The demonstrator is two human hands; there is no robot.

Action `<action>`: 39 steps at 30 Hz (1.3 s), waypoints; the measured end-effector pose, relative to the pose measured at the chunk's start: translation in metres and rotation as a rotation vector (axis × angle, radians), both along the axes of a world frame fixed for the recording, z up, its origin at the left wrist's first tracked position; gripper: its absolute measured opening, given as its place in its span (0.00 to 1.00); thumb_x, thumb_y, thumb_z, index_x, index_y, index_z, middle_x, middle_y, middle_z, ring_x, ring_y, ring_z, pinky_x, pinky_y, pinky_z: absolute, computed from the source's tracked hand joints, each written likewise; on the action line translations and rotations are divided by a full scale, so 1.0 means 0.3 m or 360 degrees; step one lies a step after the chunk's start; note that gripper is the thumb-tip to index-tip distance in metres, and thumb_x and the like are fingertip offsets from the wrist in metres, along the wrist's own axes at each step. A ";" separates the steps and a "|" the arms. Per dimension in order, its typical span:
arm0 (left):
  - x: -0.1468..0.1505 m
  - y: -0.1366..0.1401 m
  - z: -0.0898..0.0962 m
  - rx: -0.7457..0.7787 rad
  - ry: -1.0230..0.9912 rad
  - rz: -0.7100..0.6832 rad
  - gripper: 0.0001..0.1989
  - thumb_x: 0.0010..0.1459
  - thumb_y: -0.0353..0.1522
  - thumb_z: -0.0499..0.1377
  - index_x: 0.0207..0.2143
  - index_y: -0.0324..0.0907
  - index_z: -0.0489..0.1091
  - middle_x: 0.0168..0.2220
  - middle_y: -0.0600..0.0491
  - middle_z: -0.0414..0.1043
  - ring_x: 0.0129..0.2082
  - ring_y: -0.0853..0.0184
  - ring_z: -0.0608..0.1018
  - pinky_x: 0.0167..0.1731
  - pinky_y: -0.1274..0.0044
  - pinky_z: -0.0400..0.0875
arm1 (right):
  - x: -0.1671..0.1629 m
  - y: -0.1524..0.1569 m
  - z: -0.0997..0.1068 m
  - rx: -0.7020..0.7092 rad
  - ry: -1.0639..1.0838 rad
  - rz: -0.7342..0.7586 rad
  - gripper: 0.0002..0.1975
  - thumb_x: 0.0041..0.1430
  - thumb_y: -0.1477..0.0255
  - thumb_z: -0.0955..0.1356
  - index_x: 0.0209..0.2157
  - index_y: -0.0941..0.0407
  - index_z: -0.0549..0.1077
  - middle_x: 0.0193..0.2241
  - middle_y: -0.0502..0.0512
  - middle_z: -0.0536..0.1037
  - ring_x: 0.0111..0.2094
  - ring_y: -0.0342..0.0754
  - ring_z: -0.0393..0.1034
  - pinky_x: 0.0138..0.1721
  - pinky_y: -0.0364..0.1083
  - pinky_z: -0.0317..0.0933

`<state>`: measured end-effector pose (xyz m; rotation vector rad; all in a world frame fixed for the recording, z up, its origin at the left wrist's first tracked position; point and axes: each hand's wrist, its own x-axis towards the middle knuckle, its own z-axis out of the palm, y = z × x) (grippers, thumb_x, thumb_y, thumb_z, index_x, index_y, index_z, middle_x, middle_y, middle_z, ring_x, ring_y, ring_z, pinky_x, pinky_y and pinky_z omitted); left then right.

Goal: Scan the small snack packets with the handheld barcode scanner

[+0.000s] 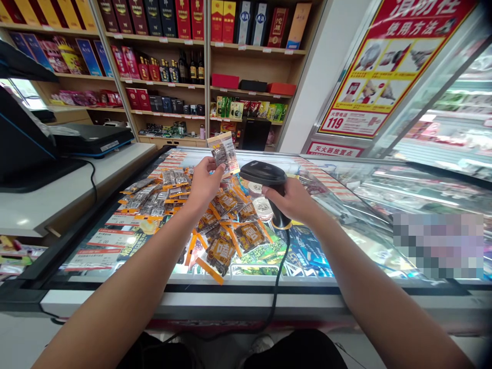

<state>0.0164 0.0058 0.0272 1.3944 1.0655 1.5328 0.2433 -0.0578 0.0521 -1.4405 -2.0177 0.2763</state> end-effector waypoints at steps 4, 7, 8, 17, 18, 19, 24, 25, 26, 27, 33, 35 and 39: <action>0.000 0.003 -0.004 0.0019 -0.0010 0.0018 0.08 0.60 0.35 0.61 0.39 0.43 0.67 0.42 0.50 0.75 0.31 0.69 0.78 0.25 0.77 0.78 | -0.017 -0.006 -0.004 0.0123 -0.0088 -0.0006 0.15 0.60 0.59 0.66 0.30 0.56 0.74 0.23 0.54 0.73 0.26 0.49 0.66 0.29 0.46 0.57; 0.001 0.007 -0.009 0.0030 -0.0019 0.0014 0.08 0.60 0.36 0.61 0.39 0.43 0.67 0.43 0.50 0.75 0.31 0.69 0.79 0.25 0.78 0.78 | -0.025 -0.009 -0.006 0.0195 -0.0103 0.0042 0.14 0.60 0.60 0.66 0.35 0.57 0.76 0.28 0.58 0.78 0.29 0.51 0.69 0.31 0.47 0.59; 0.001 0.009 -0.009 0.0031 -0.0023 0.0014 0.09 0.60 0.37 0.61 0.40 0.43 0.67 0.43 0.50 0.75 0.31 0.69 0.79 0.25 0.78 0.77 | -0.025 -0.010 -0.006 0.0214 -0.0109 0.0042 0.14 0.60 0.61 0.67 0.35 0.58 0.76 0.29 0.58 0.78 0.29 0.51 0.69 0.32 0.47 0.59; -0.046 -0.021 0.038 0.0006 0.1010 0.0169 0.21 0.60 0.36 0.59 0.55 0.41 0.68 0.26 0.51 0.75 0.25 0.60 0.76 0.29 0.72 0.71 | 0.071 0.045 0.001 -0.0444 0.0072 -0.0311 0.15 0.63 0.59 0.67 0.34 0.56 0.76 0.33 0.60 0.82 0.29 0.52 0.74 0.28 0.46 0.63; -0.053 -0.030 0.040 0.0063 0.1244 0.0217 0.23 0.61 0.36 0.59 0.57 0.40 0.67 0.26 0.50 0.76 0.27 0.57 0.77 0.32 0.70 0.71 | 0.083 0.054 -0.008 -0.0446 -0.0026 -0.0386 0.16 0.64 0.58 0.66 0.33 0.56 0.76 0.34 0.62 0.82 0.30 0.54 0.75 0.29 0.47 0.62; -0.057 -0.040 0.040 0.0118 0.1463 0.0264 0.23 0.62 0.36 0.57 0.58 0.39 0.68 0.28 0.47 0.76 0.31 0.54 0.79 0.34 0.69 0.72 | 0.091 0.061 -0.021 -0.0439 -0.0159 -0.0458 0.17 0.65 0.57 0.65 0.33 0.56 0.75 0.34 0.64 0.82 0.32 0.56 0.76 0.29 0.47 0.62; -0.038 -0.103 0.029 0.0219 0.2278 0.0448 0.18 0.65 0.34 0.51 0.51 0.37 0.74 0.46 0.34 0.78 0.50 0.43 0.77 0.46 0.59 0.71 | 0.045 0.063 -0.097 -0.0460 -0.0854 -0.0721 0.20 0.66 0.58 0.63 0.42 0.60 0.75 0.40 0.72 0.81 0.42 0.65 0.78 0.38 0.53 0.66; -0.028 -0.117 0.027 0.0228 0.2361 0.0486 0.18 0.65 0.34 0.52 0.50 0.36 0.75 0.50 0.32 0.76 0.54 0.42 0.75 0.49 0.58 0.70 | 0.023 0.058 -0.109 -0.0447 -0.0933 -0.0766 0.20 0.66 0.58 0.63 0.46 0.61 0.74 0.40 0.72 0.81 0.43 0.66 0.79 0.40 0.54 0.67; -0.018 -0.130 0.025 0.0243 0.2416 0.0515 0.18 0.65 0.34 0.52 0.50 0.35 0.76 0.53 0.31 0.74 0.56 0.41 0.73 0.50 0.57 0.69 | 0.002 0.051 -0.119 -0.0426 -0.0982 -0.0795 0.22 0.66 0.58 0.64 0.49 0.62 0.72 0.40 0.72 0.81 0.44 0.66 0.79 0.42 0.56 0.67; -0.008 -0.141 0.023 0.0263 0.2445 0.0532 0.18 0.65 0.33 0.53 0.50 0.35 0.76 0.56 0.31 0.72 0.57 0.40 0.72 0.51 0.56 0.69 | -0.018 0.045 -0.129 -0.0411 -0.0998 -0.0803 0.25 0.66 0.56 0.64 0.52 0.63 0.71 0.40 0.72 0.81 0.44 0.67 0.78 0.44 0.57 0.67; 0.043 -0.154 0.006 0.0521 0.2187 0.0454 0.20 0.63 0.27 0.53 0.54 0.36 0.76 0.51 0.34 0.74 0.54 0.44 0.73 0.49 0.57 0.67 | -0.065 0.012 -0.186 -0.0299 -0.0776 -0.0667 0.45 0.64 0.49 0.65 0.68 0.69 0.54 0.58 0.81 0.70 0.59 0.74 0.68 0.52 0.61 0.65; 0.058 -0.143 0.005 0.0628 0.1742 0.0264 0.24 0.63 0.26 0.53 0.60 0.40 0.72 0.44 0.41 0.76 0.45 0.54 0.77 0.46 0.63 0.69 | -0.054 0.008 -0.181 -0.0082 -0.0658 -0.0641 0.49 0.65 0.49 0.65 0.73 0.67 0.45 0.63 0.82 0.63 0.62 0.75 0.62 0.54 0.62 0.63; 0.056 -0.170 0.050 0.0621 0.0425 -0.0249 0.34 0.63 0.30 0.56 0.71 0.45 0.57 0.27 0.58 0.68 0.24 0.71 0.67 0.29 0.78 0.64 | -0.034 -0.027 -0.066 0.0353 -0.0062 -0.0162 0.44 0.69 0.61 0.63 0.76 0.56 0.35 0.50 0.67 0.74 0.44 0.58 0.72 0.46 0.58 0.67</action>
